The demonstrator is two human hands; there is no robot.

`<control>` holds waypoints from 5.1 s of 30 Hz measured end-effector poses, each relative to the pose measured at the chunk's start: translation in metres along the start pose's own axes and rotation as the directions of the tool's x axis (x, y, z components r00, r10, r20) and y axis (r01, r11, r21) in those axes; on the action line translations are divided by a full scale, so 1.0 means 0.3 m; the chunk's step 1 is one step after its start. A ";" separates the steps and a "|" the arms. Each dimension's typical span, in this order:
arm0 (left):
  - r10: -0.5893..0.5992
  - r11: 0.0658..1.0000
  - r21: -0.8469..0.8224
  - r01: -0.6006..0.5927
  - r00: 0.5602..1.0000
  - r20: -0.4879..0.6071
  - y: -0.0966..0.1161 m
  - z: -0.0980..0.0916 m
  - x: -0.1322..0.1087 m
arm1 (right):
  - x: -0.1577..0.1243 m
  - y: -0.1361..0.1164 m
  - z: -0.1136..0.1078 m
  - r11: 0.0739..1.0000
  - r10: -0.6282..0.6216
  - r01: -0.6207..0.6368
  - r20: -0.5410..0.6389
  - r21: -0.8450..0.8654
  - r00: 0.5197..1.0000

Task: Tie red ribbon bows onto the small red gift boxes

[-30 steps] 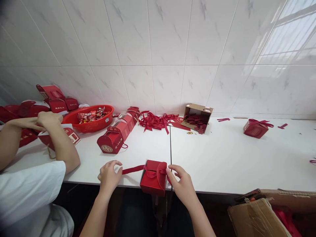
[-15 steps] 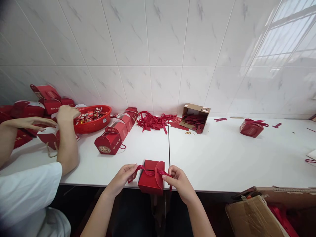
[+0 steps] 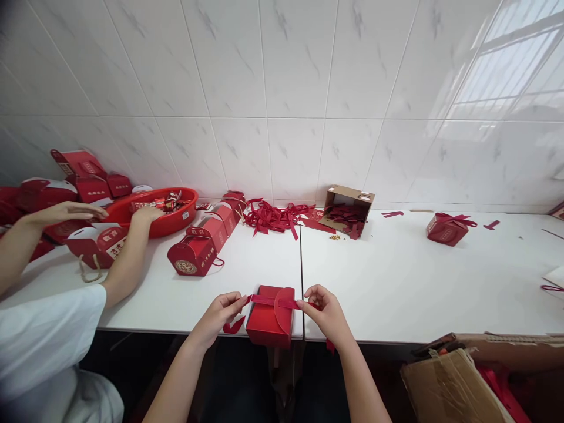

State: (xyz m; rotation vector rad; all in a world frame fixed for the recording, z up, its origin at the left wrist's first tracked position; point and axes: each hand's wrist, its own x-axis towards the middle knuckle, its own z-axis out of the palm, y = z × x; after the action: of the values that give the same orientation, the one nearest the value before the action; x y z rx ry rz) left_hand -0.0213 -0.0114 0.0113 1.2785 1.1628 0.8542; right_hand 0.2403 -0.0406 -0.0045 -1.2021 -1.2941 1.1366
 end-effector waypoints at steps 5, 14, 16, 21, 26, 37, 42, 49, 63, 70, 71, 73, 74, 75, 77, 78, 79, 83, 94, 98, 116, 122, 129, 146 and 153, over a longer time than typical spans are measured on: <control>-0.039 0.999 -0.010 0.039 0.999 0.037 -0.025 0.027 -0.003 | -0.008 0.051 0.033 0.997 0.041 -0.043 0.035 0.062 0.999; -0.086 0.993 -0.077 0.085 0.996 -0.014 -0.102 0.033 -0.005 | -0.025 0.073 0.033 0.986 0.111 -0.112 0.014 0.124 0.994; -0.066 0.997 -0.034 0.064 0.997 -0.038 -0.095 0.021 -0.004 | -0.019 0.071 0.018 0.991 0.084 -0.084 0.003 0.109 0.996; -0.006 0.998 0.058 0.010 0.997 -0.072 -0.032 -0.016 -0.012 | 0.002 0.050 -0.042 0.999 0.034 -0.035 0.021 0.034 0.999; 0.049 0.973 0.228 -0.029 0.995 -0.082 0.013 -0.057 -0.021 | 0.006 0.018 -0.095 0.996 0.009 -0.005 0.050 -0.084 0.999; 0.323 0.742 0.661 0.111 0.805 -0.498 -0.050 0.005 -0.046 | -0.022 0.021 -0.034 0.935 -0.175 0.103 -0.191 -0.338 0.966; 0.009 0.829 0.559 0.023 0.998 -0.056 -0.023 0.011 -0.145 | -0.095 -0.002 -0.025 0.937 0.017 0.000 0.047 -0.349 0.999; -0.071 0.982 0.177 0.066 0.997 0.023 -0.067 0.028 -0.139 | -0.128 0.059 0.063 0.977 0.142 -0.127 0.077 -0.172 0.987; -0.390 0.365 -0.930 0.042 0.914 -0.112 -0.095 0.054 -0.052 | -0.091 0.131 0.072 0.533 0.483 -0.151 -0.154 0.832 0.862; -0.278 0.633 -0.742 -0.220 0.830 -0.483 -0.031 0.023 -0.049 | -0.085 0.065 0.038 0.738 0.369 -0.026 -0.370 0.675 0.852; -0.238 0.666 -0.700 -0.257 0.816 -0.526 -0.015 0.021 -0.050 | -0.083 0.049 0.030 0.776 0.331 -0.008 -0.396 0.631 0.856; -0.134 0.723 -0.604 -0.335 0.789 -0.599 0.025 0.018 -0.052 | -0.077 0.007 0.012 0.864 0.222 0.041 -0.452 0.502 0.864; -0.071 0.746 -0.550 -0.376 0.776 -0.627 0.049 0.016 -0.052 | -0.073 -0.019 0.004 0.906 0.159 0.065 -0.477 0.419 0.864; -0.006 0.764 -0.493 -0.416 0.760 -0.649 0.075 0.015 -0.052 | -0.068 -0.048 -0.003 0.940 0.096 0.087 -0.498 0.331 0.862; 0.135 0.789 -0.371 -0.490 0.727 -0.673 0.132 0.015 -0.049 | -0.057 -0.115 -0.012 0.975 -0.031 0.140 -0.523 0.171 0.852; 0.203 0.796 -0.308 -0.521 0.710 -0.674 0.162 0.017 -0.046 | -0.051 -0.151 -0.013 0.979 -0.089 0.172 -0.528 0.111 0.845; 0.270 0.800 -0.249 -0.546 0.698 -0.663 0.192 0.021 -0.043 | -0.045 -0.188 -0.012 0.976 -0.143 0.207 -0.526 0.063 0.838; 0.480 0.783 -0.082 -0.616 0.683 -0.551 0.304 0.047 -0.031 | -0.014 -0.314 0.005 0.947 -0.300 0.316 -0.498 -0.054 0.814; 0.521 0.802 -0.081 -0.591 0.760 -0.389 0.418 0.095 -0.001 | 0.056 -0.440 0.040 0.875 -0.435 0.478 -0.309 0.078 0.846; 0.521 0.798 -0.082 -0.598 0.751 -0.404 0.429 0.113 -0.013 | 0.068 -0.447 0.038 0.856 -0.438 0.496 -0.305 0.146 0.846; 0.428 0.823 -0.160 -0.545 0.780 -0.457 0.465 0.134 -0.042 | 0.084 -0.457 0.049 0.816 -0.448 0.497 -0.219 0.296 0.867; 0.454 0.820 -0.117 -0.560 0.761 -0.463 0.458 0.136 -0.039 | 0.075 -0.466 0.059 0.832 -0.456 0.498 -0.211 0.244 0.865; 0.548 0.833 0.026 -0.553 0.817 -0.181 0.455 0.151 -0.065 | 0.068 -0.474 0.092 0.921 -0.342 0.357 -0.112 0.157 0.933; 0.415 0.887 0.137 -0.442 0.890 0.187 0.415 0.112 -0.049 | 0.079 -0.403 0.104 0.897 -0.442 0.419 0.240 0.142 0.864; 0.369 0.930 -0.055 -0.365 0.919 0.142 0.388 0.085 -0.024 | 0.081 -0.382 0.072 0.649 -0.632 0.720 0.355 -0.244 0.689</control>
State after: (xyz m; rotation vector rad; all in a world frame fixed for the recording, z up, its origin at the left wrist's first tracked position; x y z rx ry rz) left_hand 0.0160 -0.0083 0.1248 1.5384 0.7993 1.0224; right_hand 0.2111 -0.0241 0.1098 -0.6923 -1.9971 0.4811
